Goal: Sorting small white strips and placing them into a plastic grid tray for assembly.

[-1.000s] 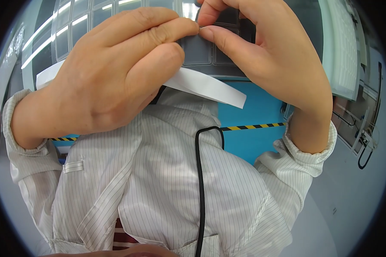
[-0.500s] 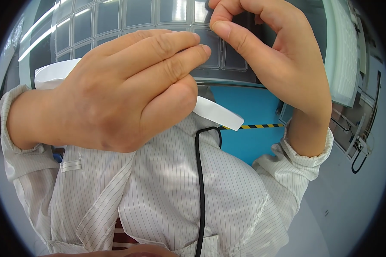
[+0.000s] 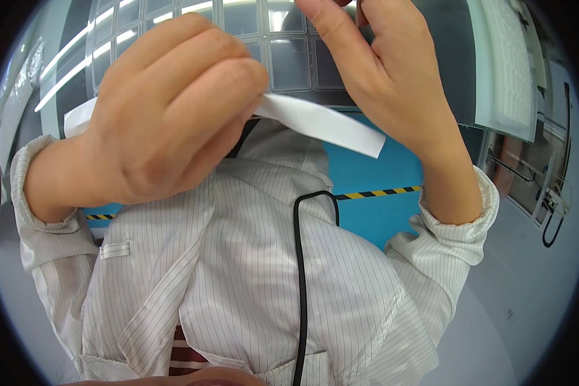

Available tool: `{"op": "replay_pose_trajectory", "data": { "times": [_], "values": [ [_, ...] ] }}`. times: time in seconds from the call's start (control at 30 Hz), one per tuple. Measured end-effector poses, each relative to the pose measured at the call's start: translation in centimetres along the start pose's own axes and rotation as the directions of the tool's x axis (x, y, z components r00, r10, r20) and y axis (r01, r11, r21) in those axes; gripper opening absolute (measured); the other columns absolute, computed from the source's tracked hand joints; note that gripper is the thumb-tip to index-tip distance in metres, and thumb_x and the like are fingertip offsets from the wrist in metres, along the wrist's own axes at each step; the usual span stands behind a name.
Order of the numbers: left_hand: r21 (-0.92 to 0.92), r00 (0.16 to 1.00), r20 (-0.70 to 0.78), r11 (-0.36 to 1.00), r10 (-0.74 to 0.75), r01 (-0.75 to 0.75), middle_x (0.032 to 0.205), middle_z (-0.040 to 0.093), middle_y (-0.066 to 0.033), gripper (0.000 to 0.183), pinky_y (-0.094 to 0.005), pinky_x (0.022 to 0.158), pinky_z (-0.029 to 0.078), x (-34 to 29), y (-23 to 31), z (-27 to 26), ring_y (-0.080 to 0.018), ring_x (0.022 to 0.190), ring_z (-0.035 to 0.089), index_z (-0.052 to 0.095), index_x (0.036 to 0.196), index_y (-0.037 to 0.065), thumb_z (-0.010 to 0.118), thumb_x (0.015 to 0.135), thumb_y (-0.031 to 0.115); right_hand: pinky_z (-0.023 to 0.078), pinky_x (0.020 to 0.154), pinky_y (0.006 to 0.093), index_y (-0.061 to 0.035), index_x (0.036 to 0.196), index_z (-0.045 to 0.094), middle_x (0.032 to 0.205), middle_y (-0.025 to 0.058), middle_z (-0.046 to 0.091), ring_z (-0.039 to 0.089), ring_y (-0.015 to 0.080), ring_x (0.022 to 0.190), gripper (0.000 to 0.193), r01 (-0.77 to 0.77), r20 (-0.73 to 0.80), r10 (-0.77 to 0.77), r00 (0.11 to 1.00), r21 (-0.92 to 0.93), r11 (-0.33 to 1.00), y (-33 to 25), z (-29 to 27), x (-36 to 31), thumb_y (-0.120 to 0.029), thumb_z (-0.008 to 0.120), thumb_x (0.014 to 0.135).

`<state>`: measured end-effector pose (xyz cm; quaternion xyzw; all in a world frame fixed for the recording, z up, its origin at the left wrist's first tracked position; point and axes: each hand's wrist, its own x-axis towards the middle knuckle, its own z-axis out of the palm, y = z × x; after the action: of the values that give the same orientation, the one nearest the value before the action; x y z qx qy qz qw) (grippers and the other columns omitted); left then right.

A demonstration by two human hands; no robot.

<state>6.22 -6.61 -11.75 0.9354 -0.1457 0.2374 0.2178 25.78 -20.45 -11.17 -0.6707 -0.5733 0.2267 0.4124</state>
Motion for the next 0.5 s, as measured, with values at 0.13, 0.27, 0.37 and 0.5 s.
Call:
{"op": "replay_pose_trajectory", "data": {
  "times": [0.13, 0.27, 0.37, 0.5],
  "values": [
    [-0.005, 0.994, -0.024, 0.994, -0.107, 0.107, 0.091, 0.066, -0.0146, 0.017, -0.0344, 0.067, 0.053, 0.0, 0.2, -1.0, -0.0272, 0.078, 0.065, 0.061, 0.094, -0.003, 0.071, 0.082, 0.002, 0.044, 0.088, 0.0241, 0.0034, 0.121, 0.057, 0.109, 0.0055, 0.061, 0.057, 0.0105, 0.098, 0.027, -0.005, 0.195, -0.028, 0.98, 0.169, 0.986, -2.7, -0.2, -1.9, -0.002, 0.064, 0.095],
    [-0.098, 0.968, -0.02, 0.964, -0.249, 0.246, 0.086, 0.063, -0.0122, 0.016, -0.0336, 0.064, 0.049, -1.0, 0.4, -2.1, -0.0255, 0.071, 0.061, 0.06, 0.097, -0.002, 0.071, 0.087, 0.004, 0.047, 0.082, 0.0246, 0.0023, 0.115, 0.061, 0.103, 0.0034, 0.062, 0.057, 0.0105, 0.09, 0.026, -0.048, 0.166, 0.047, 0.985, 0.006, 0.999, -4.4, 0.7, -1.8, 0.003, 0.069, 0.09],
    [-0.226, 0.925, 0.055, 0.897, -0.377, 0.379, 0.083, 0.061, -0.011, 0.015, -0.0327, 0.061, 0.047, -2.4, 0.4, -3.5, -0.0246, 0.067, 0.058, 0.06, 0.098, -0.002, 0.07, 0.09, 0.006, 0.046, 0.08, 0.0247, 0.0015, 0.109, 0.064, 0.099, 0.0025, 0.062, 0.057, 0.0112, 0.087, 0.02, -0.037, 0.171, 0.035, 0.985, 0.009, 0.999, -4.7, 1.4, -1.7, 0.003, 0.069, 0.09],
    [-0.239, 0.893, 0.173, 0.863, -0.414, 0.446, 0.08, 0.06, -0.0116, 0.012, -0.0317, 0.061, 0.046, -3.6, 0.6, -5.3, -0.0232, 0.066, 0.058, 0.06, 0.094, -0.002, 0.069, 0.091, 0.005, 0.046, 0.077, 0.0252, 0.0015, 0.104, 0.065, 0.093, 0.004, 0.064, 0.058, 0.0136, 0.084, 0.017, 0.102, 0.244, -0.085, 0.966, -0.06, 0.993, -5.0, 2.2, -0.8, 0.004, 0.069, 0.088]
  ]
}}
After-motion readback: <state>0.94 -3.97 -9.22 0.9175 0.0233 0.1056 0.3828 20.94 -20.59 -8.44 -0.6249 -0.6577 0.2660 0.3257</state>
